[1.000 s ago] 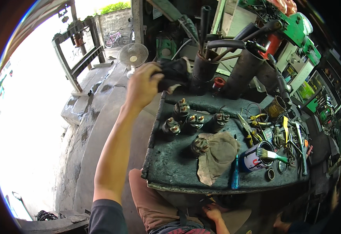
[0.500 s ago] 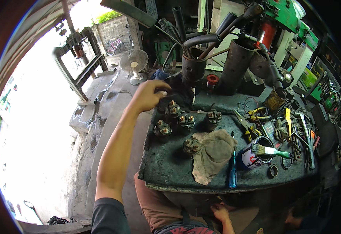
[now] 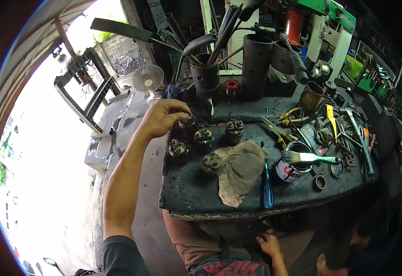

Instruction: The person assembles small mechanical parts on a workbench. They place a metal ring onto a cylindrical component, then use a brush to apply a dark substance from a can onto the part. The person repeats this process with another similar component.

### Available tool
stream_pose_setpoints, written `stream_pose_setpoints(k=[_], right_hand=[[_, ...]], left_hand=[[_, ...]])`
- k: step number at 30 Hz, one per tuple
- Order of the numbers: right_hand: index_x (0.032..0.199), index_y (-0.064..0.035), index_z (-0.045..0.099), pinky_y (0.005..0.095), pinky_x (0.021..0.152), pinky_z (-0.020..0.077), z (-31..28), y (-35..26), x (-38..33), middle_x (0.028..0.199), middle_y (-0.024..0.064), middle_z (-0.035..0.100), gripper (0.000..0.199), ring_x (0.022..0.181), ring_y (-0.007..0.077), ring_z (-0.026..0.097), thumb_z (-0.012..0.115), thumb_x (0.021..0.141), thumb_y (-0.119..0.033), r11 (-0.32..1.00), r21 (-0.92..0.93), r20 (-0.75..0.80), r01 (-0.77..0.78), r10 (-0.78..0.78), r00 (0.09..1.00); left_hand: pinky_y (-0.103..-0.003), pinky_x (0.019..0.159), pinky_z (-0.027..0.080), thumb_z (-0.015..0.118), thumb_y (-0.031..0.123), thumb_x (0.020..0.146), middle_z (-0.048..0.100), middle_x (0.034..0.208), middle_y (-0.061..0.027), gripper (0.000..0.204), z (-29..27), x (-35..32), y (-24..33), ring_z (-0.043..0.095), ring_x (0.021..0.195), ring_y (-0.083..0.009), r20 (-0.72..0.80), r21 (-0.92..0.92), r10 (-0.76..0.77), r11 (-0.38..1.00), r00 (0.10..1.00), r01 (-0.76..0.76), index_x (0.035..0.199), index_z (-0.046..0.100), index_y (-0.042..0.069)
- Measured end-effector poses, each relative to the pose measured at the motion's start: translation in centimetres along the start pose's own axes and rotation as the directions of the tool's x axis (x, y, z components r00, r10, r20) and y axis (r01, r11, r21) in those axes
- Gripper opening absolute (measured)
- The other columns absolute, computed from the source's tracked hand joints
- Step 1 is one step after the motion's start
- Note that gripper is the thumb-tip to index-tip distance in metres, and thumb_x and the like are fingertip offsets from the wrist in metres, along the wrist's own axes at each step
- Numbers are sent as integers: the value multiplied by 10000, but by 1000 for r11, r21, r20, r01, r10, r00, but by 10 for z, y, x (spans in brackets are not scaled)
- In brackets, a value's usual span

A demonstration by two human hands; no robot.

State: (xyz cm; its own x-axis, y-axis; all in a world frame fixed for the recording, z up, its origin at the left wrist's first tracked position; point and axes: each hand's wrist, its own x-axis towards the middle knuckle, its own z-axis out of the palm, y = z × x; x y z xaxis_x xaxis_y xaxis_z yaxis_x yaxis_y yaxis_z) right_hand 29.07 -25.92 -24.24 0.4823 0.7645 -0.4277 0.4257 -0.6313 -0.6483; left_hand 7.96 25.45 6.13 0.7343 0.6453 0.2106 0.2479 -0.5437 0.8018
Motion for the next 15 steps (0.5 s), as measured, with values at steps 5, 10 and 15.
stream_pose_setpoints(k=[5, 10, 15], right_hand=[[1221, -62, 775, 463, 871, 591, -25, -16, -27, 1064, 197, 786, 366, 974, 390, 756, 727, 959, -313, 992, -51, 16, 117, -117, 993], [1219, -70, 779, 348, 745, 593, -84, -55, -55, 1000, 124, 793, 346, 801, 222, 745, 781, 940, -274, 990, 111, 217, 88, -110, 970], [1221, -70, 780, 339, 747, 594, -134, -119, -66, 1002, 92, 776, 334, 834, 207, 755, 812, 916, -203, 935, 220, 133, 279, -312, 941]], left_hand=[[-269, 846, 595, 728, -18, 977, 798, 979, -94, 143, -19, -33, 23, 746, 887, -141, -324, -64, 26, 997, 946, -49, 1107, 786, -32], [-296, 842, 596, 748, -13, 950, 800, 989, -113, 139, -33, -111, 87, 739, 897, -155, -434, 60, 115, 993, 894, -99, 1076, 801, -32], [-307, 858, 616, 756, -52, 922, 795, 1050, -145, 149, 9, -164, 112, 747, 956, -186, -376, -210, 77, 963, 923, -166, 1063, 800, -34]])
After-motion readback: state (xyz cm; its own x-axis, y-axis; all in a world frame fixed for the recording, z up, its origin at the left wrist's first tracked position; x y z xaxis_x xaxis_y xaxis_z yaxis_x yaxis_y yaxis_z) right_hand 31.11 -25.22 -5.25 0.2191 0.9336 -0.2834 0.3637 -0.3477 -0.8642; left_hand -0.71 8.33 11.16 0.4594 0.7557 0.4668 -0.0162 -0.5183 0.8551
